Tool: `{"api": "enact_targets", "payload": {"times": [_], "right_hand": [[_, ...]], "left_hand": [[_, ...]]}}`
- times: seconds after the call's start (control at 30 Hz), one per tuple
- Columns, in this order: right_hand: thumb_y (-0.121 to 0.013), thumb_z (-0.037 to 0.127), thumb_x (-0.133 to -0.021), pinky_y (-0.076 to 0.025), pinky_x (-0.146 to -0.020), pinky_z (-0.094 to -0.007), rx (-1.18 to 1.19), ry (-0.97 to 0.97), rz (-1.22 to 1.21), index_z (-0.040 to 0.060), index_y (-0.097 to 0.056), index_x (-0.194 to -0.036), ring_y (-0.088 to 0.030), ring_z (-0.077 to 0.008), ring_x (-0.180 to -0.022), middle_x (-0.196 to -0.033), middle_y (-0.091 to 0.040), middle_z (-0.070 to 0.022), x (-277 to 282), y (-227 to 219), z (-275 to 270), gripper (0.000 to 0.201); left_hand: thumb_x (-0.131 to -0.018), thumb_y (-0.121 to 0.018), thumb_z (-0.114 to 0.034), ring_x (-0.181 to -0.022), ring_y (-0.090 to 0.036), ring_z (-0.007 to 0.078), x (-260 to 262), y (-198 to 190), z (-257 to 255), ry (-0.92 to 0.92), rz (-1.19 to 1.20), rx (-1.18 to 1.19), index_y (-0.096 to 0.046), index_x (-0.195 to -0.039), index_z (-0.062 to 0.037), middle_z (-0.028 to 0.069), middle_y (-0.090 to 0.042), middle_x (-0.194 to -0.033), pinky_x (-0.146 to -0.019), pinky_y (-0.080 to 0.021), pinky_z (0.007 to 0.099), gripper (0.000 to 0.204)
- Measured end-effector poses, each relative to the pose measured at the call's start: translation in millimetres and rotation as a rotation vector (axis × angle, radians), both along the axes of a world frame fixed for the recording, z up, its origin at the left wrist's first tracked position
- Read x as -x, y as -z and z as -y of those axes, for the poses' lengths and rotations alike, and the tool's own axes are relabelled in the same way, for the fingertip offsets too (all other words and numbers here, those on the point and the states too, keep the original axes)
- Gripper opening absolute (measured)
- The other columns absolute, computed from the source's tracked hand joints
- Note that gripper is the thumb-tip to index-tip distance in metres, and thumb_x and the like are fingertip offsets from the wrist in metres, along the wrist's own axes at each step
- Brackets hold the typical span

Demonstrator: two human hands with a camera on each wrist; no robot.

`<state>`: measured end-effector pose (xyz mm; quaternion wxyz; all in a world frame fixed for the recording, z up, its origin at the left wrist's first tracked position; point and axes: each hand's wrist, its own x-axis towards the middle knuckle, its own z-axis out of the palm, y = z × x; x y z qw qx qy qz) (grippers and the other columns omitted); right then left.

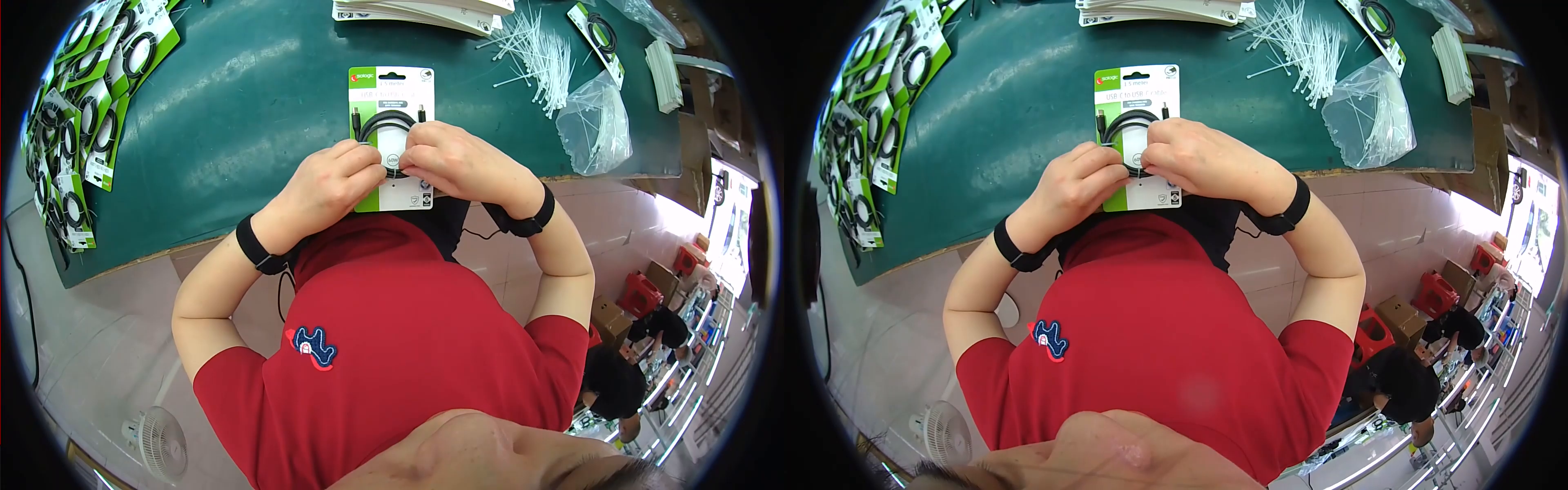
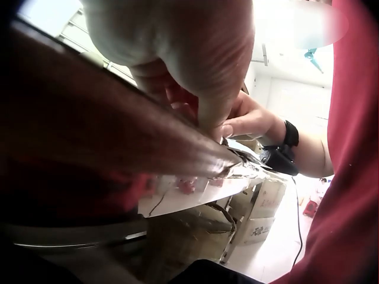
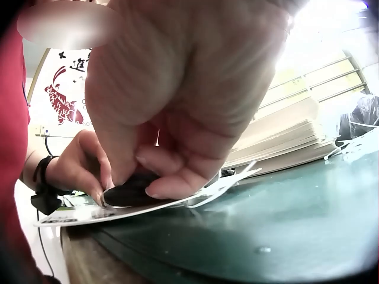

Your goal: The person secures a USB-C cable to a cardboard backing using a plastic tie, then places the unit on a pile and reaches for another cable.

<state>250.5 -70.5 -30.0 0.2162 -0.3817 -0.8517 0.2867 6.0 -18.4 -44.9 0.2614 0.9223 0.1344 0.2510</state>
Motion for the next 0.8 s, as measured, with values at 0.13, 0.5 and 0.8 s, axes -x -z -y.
{"api": "enact_targets", "payload": {"times": [0.13, 0.5, 0.8], "right_hand": [[-0.071, 0.004, -0.076, -0.05, -0.08, -0.0381, -0.007, -0.034, 0.107, 0.003, -0.061, -0.097, -0.058, -0.0304, -0.089, -0.095, -0.057, -0.0103, 1, -6, 0, 0.023], [-0.073, 0.004, -0.068, -0.05, -0.079, -0.0373, -0.128, -0.127, 0.188, 0.0031, -0.059, -0.096, -0.057, -0.0275, -0.091, -0.095, -0.053, -0.0085, -4, -13, -6, 0.031], [-0.072, 0.005, -0.072, -0.051, -0.076, -0.0375, -0.181, -0.043, 0.171, 0.0036, -0.062, -0.095, -0.059, -0.0281, -0.088, -0.093, -0.056, -0.0088, -2, -6, 1, 0.026]], "left_hand": [[-0.072, -0.071, -0.006, -0.083, -0.061, 0.0249, 1, 4, -2, 0.036, -0.043, -0.083, -0.062, -0.089, -0.0038, 0.0069, -0.06, -0.093, -0.069, -0.054, 0.0344, 0.019], [-0.073, -0.068, -0.004, -0.085, -0.062, 0.0256, 2, 6, -5, 0.05, -0.014, -0.032, -0.063, -0.092, -0.0031, 0.0078, -0.061, -0.095, -0.071, -0.054, 0.0357, 0.02], [-0.073, -0.067, -0.005, -0.085, -0.062, 0.0245, 0, 9, -1, 0.007, 0.009, -0.039, -0.065, -0.093, -0.0047, 0.0063, -0.061, -0.095, -0.071, -0.054, 0.0353, 0.02]]}}
